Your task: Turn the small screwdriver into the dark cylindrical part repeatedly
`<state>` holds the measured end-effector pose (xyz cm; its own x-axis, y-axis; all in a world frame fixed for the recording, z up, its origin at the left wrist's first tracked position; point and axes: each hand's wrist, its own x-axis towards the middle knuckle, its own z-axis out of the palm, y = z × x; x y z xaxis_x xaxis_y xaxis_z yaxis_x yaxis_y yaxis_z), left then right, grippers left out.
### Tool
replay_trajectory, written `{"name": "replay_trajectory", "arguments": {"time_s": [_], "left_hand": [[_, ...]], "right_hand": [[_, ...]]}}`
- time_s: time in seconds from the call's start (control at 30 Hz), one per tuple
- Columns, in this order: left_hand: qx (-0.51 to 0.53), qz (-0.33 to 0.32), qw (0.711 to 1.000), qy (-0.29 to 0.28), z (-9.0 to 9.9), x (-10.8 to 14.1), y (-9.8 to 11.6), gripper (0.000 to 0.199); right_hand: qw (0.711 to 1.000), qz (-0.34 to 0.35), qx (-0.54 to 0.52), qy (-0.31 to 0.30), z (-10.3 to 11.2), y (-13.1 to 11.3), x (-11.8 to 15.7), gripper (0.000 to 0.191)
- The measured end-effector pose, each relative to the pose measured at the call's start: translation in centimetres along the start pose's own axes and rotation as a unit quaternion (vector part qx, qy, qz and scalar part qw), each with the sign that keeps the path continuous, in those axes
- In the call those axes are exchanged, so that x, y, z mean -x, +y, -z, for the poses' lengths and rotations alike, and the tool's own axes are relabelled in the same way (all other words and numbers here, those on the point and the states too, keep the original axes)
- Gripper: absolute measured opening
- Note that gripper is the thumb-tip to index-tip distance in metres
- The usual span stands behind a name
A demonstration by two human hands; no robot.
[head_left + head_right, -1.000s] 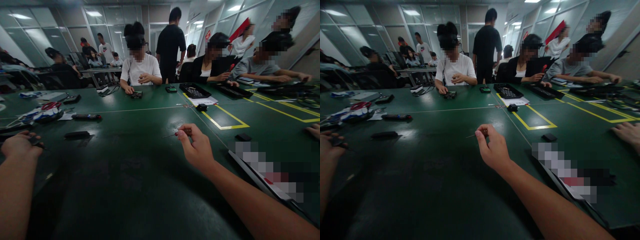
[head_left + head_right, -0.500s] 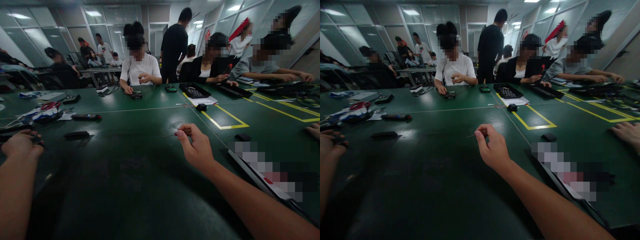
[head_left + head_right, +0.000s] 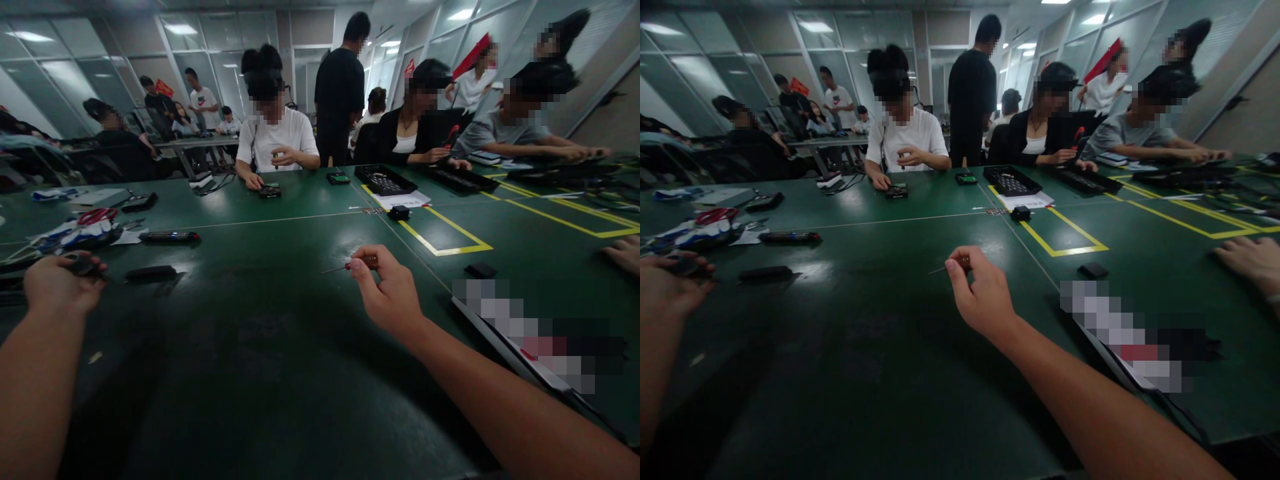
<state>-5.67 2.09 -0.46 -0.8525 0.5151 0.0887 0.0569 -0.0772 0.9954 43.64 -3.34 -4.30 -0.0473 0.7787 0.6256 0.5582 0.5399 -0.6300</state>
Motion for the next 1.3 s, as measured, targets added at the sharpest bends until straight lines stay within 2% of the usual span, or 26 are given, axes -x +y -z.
{"name": "replay_trajectory", "arguments": {"time_s": [0.07,0.2,0.3,0.37,0.47,0.6,0.73,0.8,0.9,1.0,1.1,1.3], "left_hand": [[0.052,0.064,0.997,-0.014,-2.0,2.4,1.1,0.014],[0.105,0.096,0.973,-0.182,-5.7,8.8,2.0,0.011],[0.115,0.128,0.943,-0.286,-8.1,13.8,1.1,0.012],[0.082,0.144,0.92,-0.355,-9.5,16.9,-0.1,0.011],[0.066,0.162,0.887,-0.427,-11.4,20.7,-1.8,0.011],[0.079,0.196,0.839,-0.5,-12.9,24.2,-2.9,0.01],[0.125,0.176,0.803,-0.555,-13.3,26.5,-3.5,0.01],[0.126,0.123,0.799,-0.575,-13.1,27.2,-4.3,0.014],[0.089,0.021,0.796,-0.599,-12.7,27.8,-5.8,0.03],[0.038,-0.069,0.798,-0.598,-12.4,27.9,-6.8,0.024],[-0.019,-0.143,0.802,-0.58,-12.3,27.8,-6.9,0.017],[-0.076,-0.181,0.798,-0.57,-12.6,27.7,-6.8,0.024]], "right_hand": [[1.0,0.001,-0.002,-0.003,0.0,-0.1,0.0,0.011],[1.0,0.002,-0.003,0.003,0.0,-0.3,0.0,0.011],[1.0,0.0,-0.005,0.011,0.0,-0.4,-0.1,0.01],[1.0,-0.002,-0.006,0.013,0.1,-0.3,-0.1,0.011],[1.0,-0.011,0.0,0.011,0.2,-0.4,-0.1,0.015],[0.999,-0.028,0.001,0.026,0.3,-0.6,-0.1,0.018],[0.998,-0.036,-0.002,0.049,0.2,-0.5,-0.1,0.016],[0.998,-0.03,-0.016,0.054,0.0,-0.3,-0.1,0.014],[0.997,-0.021,-0.042,0.058,-0.2,0.0,0.0,0.015],[0.996,-0.029,-0.06,0.066,-0.2,-0.1,0.1,0.017],[0.995,-0.021,-0.055,0.081,0.1,-0.4,0.3,0.013],[0.993,-0.012,-0.104,0.06,-0.1,-0.2,0.8,0.013]]}}
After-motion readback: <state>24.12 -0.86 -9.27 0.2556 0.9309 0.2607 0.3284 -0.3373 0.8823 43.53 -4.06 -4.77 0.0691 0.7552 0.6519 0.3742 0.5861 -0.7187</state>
